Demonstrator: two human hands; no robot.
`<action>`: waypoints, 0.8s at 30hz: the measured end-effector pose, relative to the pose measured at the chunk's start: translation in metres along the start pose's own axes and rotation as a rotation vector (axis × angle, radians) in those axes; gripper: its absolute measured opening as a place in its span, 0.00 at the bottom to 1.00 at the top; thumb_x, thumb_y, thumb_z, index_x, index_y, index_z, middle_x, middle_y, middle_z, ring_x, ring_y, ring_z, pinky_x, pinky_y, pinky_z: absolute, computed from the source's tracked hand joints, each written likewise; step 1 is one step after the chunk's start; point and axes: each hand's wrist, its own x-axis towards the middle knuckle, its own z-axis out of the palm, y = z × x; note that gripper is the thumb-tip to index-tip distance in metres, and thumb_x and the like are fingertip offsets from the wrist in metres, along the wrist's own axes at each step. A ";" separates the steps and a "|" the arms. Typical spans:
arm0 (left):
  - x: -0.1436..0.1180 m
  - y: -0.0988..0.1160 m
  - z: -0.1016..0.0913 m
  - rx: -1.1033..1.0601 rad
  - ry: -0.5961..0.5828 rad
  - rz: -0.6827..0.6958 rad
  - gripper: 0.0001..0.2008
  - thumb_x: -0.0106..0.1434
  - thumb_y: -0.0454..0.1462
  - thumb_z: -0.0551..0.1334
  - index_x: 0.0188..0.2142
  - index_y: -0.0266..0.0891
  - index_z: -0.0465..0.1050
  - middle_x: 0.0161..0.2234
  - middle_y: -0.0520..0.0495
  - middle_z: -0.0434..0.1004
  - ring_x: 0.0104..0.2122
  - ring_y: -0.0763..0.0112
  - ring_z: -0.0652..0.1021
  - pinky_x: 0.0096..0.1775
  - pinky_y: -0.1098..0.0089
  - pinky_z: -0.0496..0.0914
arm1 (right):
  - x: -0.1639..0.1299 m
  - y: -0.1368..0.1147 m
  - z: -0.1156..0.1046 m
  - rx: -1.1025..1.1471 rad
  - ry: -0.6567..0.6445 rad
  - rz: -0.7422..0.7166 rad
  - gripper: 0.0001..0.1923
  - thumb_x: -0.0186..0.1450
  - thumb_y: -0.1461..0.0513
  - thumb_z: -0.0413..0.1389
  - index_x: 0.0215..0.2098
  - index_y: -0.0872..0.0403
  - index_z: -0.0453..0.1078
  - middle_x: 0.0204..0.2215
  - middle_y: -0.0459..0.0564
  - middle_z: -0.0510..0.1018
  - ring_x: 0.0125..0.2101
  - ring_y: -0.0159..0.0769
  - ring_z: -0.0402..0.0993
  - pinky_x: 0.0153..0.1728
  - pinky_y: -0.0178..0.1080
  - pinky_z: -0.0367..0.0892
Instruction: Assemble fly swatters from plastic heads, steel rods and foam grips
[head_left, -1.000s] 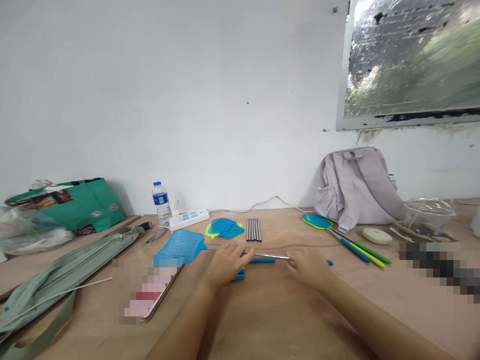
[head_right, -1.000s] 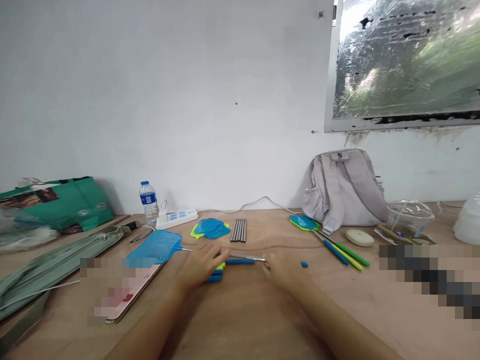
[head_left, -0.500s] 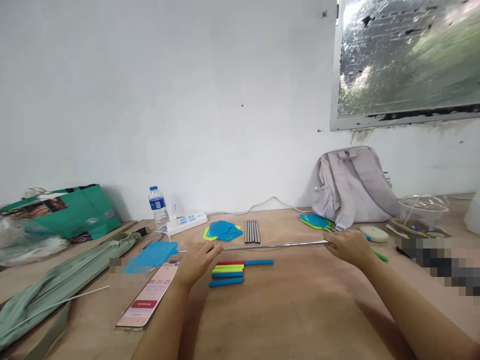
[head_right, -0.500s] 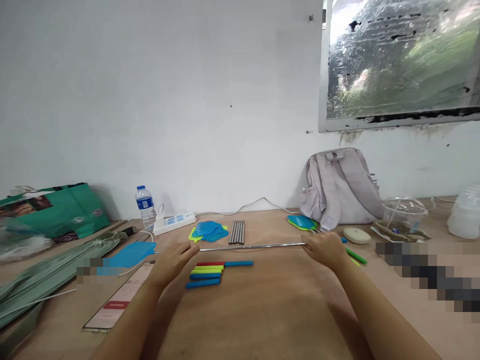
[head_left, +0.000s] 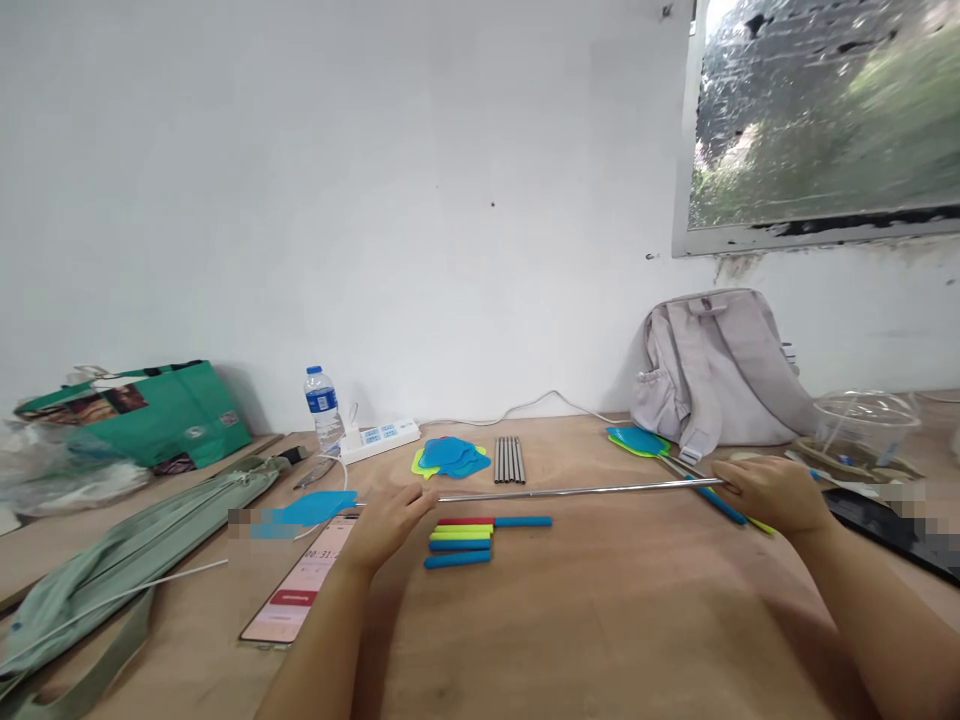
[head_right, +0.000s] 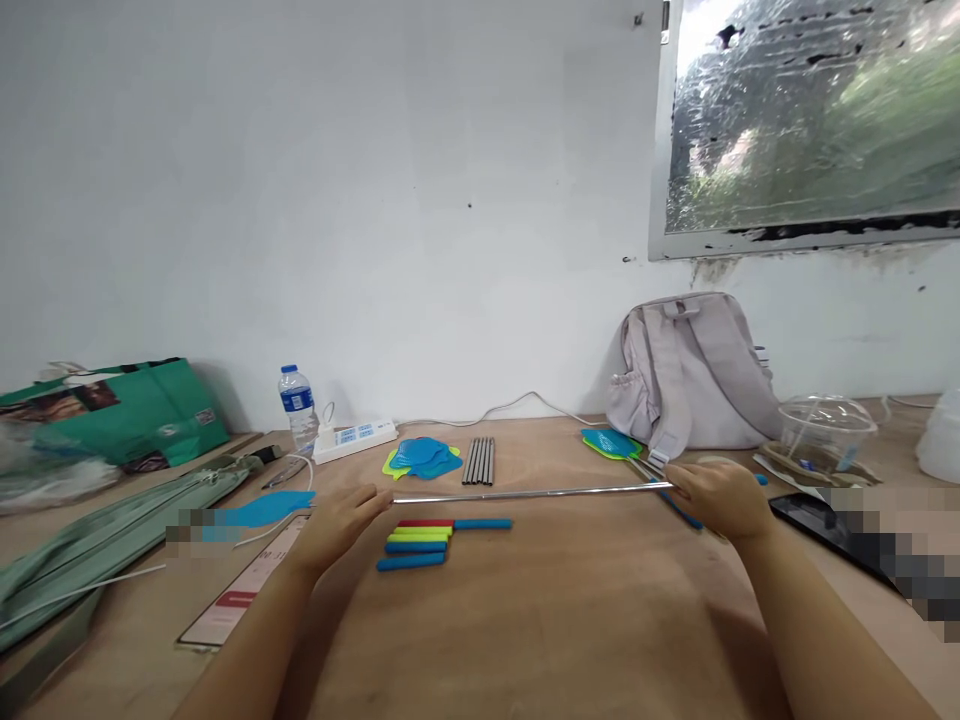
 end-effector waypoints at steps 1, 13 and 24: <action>-0.001 0.000 0.000 -0.005 -0.003 0.002 0.10 0.61 0.31 0.48 0.35 0.41 0.67 0.27 0.50 0.66 0.27 0.75 0.68 0.27 0.74 0.58 | -0.002 0.003 0.000 0.006 -0.029 0.016 0.15 0.59 0.57 0.47 0.18 0.52 0.67 0.14 0.49 0.70 0.19 0.31 0.63 0.24 0.36 0.46; -0.007 0.002 -0.007 0.069 0.050 0.065 0.09 0.59 0.28 0.49 0.35 0.39 0.64 0.27 0.50 0.67 0.25 0.74 0.67 0.25 0.73 0.57 | -0.010 0.013 0.011 0.101 -0.091 0.052 0.14 0.59 0.56 0.47 0.18 0.52 0.64 0.16 0.51 0.70 0.20 0.34 0.64 0.25 0.37 0.48; -0.005 -0.001 -0.013 0.084 0.018 0.123 0.11 0.58 0.26 0.47 0.36 0.38 0.64 0.26 0.50 0.67 0.25 0.74 0.68 0.26 0.74 0.58 | -0.021 0.024 0.014 0.176 -0.048 0.120 0.11 0.55 0.54 0.51 0.19 0.50 0.64 0.15 0.49 0.69 0.20 0.34 0.65 0.25 0.37 0.50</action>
